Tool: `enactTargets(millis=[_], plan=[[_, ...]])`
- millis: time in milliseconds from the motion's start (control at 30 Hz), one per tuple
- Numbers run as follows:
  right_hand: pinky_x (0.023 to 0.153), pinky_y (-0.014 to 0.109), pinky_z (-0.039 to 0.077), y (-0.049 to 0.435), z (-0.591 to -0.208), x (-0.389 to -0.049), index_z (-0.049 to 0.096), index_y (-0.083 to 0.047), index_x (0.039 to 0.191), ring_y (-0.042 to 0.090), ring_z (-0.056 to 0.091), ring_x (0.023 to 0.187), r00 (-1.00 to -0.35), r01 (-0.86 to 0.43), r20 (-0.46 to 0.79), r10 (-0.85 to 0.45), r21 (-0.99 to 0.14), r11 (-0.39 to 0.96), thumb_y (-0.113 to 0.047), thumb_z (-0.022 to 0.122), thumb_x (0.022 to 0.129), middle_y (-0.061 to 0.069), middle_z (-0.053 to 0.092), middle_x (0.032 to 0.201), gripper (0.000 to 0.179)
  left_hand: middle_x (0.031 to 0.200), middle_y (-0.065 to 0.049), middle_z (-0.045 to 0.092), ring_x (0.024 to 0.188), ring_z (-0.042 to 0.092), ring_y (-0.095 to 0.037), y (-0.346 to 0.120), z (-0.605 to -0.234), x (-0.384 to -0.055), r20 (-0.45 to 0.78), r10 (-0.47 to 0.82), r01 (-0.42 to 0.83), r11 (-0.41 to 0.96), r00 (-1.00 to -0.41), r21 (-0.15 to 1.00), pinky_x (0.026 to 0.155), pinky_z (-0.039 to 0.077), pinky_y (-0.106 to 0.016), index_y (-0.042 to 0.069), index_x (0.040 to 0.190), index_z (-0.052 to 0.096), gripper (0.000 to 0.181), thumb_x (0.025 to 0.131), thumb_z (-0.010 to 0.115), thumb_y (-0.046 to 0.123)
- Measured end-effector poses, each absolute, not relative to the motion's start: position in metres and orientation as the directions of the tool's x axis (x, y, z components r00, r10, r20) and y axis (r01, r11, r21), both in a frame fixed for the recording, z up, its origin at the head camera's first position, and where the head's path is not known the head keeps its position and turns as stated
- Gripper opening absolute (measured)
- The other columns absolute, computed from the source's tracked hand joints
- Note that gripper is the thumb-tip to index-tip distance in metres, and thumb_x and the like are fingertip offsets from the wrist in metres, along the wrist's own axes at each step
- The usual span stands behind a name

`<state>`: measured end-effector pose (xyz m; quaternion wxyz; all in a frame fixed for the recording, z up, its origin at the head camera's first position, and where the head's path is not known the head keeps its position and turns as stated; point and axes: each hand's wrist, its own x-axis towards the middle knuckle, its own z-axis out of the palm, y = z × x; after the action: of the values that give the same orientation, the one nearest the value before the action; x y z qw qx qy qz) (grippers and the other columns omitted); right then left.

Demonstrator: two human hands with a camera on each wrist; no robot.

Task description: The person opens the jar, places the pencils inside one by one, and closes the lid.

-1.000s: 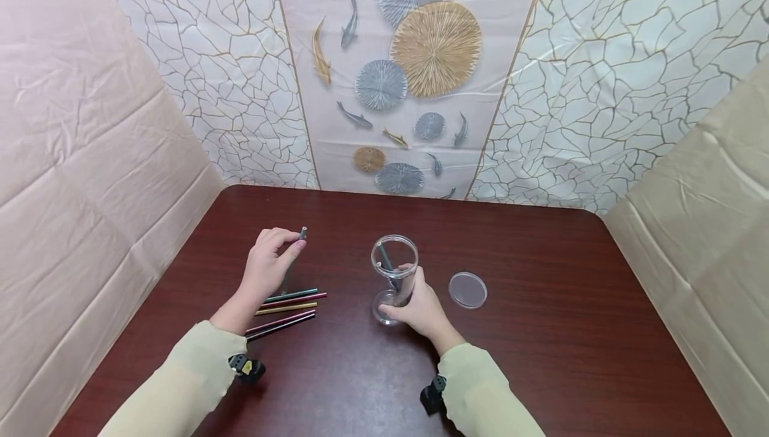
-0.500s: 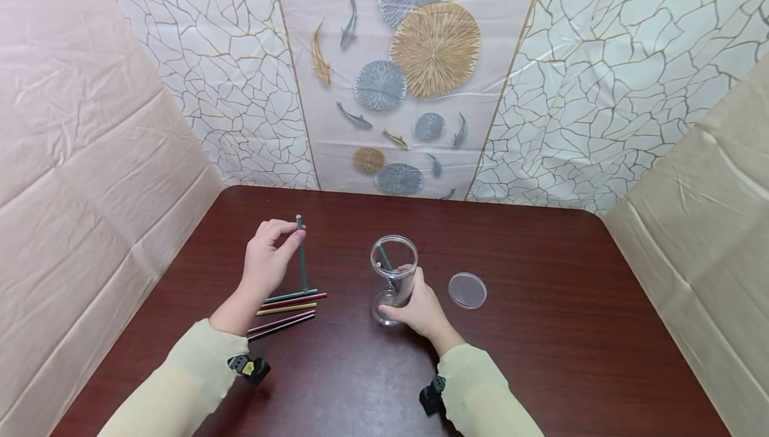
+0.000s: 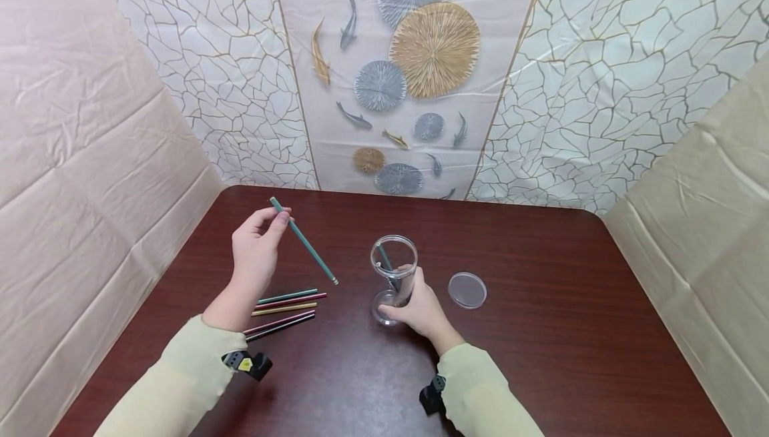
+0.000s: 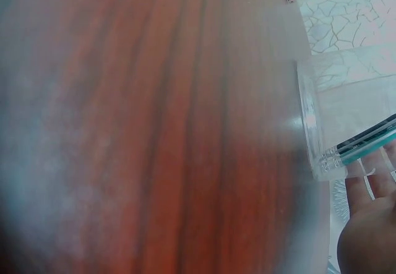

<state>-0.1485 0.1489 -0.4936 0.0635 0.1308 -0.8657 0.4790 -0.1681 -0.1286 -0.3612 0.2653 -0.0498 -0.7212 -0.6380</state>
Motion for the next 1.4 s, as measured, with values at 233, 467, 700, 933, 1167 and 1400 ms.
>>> enactTargets(millis=[233,467,700,933,1167,1400], plan=[[0.087,0.043,0.043,0.150,-0.493,-0.148,0.037,-0.011,0.127,0.021,0.057,0.097,-0.962,-0.271,0.220,-0.159,-0.814,0.513,-0.023,0.088,0.061,0.003,0.063,0.093,0.084,0.090,-0.008,0.070,0.078,0.058,-0.007,-0.128,-0.354,-0.166,0.393,-0.319,0.371,0.132,-0.862,0.919,0.073,0.044,-0.021,0.000,0.096,0.069,0.022,0.088,0.066,0.020],[0.087,0.042,0.043,0.150,-0.494,-0.149,0.037,-0.010,0.127,0.019,0.059,0.093,-0.962,-0.274,0.223,-0.159,-0.815,0.510,-0.022,0.088,0.061,-0.002,0.063,0.079,0.084,0.079,0.002,0.069,0.081,0.061,-0.015,-0.124,-0.344,-0.166,0.370,-0.357,0.429,-0.098,-0.858,0.898,0.082,0.047,-0.029,-0.005,0.097,0.065,0.022,0.089,0.065,0.015],[0.087,0.041,0.043,0.151,-0.495,-0.149,0.036,-0.011,0.127,0.018,0.059,0.091,-0.961,-0.276,0.222,-0.165,-0.820,0.502,-0.022,0.088,0.062,-0.006,0.061,0.072,0.084,0.079,0.004,0.068,0.081,0.062,-0.014,-0.119,-0.334,-0.163,0.377,-0.358,0.457,-0.174,-0.854,0.872,0.088,0.045,-0.040,-0.015,0.103,0.059,0.026,0.092,0.060,0.009],[0.087,0.041,0.043,0.151,-0.495,-0.149,0.036,-0.012,0.127,0.018,0.059,0.092,-0.961,-0.274,0.220,-0.166,-0.826,0.493,-0.022,0.088,0.062,-0.004,0.062,0.077,0.084,0.078,0.002,0.069,0.081,0.063,-0.017,-0.114,-0.326,-0.163,0.360,-0.391,0.469,-0.230,-0.847,0.853,0.084,0.046,-0.033,-0.003,0.095,0.063,0.013,0.091,0.061,0.010],[0.087,0.042,0.043,0.152,-0.494,-0.148,0.036,-0.012,0.127,0.019,0.058,0.094,-0.964,-0.266,0.214,-0.160,-0.825,0.498,-0.023,0.088,0.062,-0.004,0.062,0.078,0.084,0.081,-0.003,0.068,0.079,0.064,-0.016,-0.102,-0.317,-0.165,0.365,-0.402,0.504,-0.324,-0.839,0.801,0.084,0.046,-0.032,0.004,0.089,0.065,0.005,0.090,0.061,0.006],[0.087,0.040,0.044,0.151,-0.494,-0.149,0.036,-0.009,0.127,0.018,0.059,0.094,-0.959,-0.283,0.227,-0.171,-0.828,0.484,-0.021,0.087,0.062,-0.003,0.063,0.081,0.083,0.084,-0.004,0.067,0.079,0.065,-0.017,-0.089,-0.312,-0.164,0.383,-0.374,0.508,-0.335,-0.844,0.793,0.080,0.049,-0.031,-0.005,0.090,0.063,0.010,0.090,0.061,0.006]])
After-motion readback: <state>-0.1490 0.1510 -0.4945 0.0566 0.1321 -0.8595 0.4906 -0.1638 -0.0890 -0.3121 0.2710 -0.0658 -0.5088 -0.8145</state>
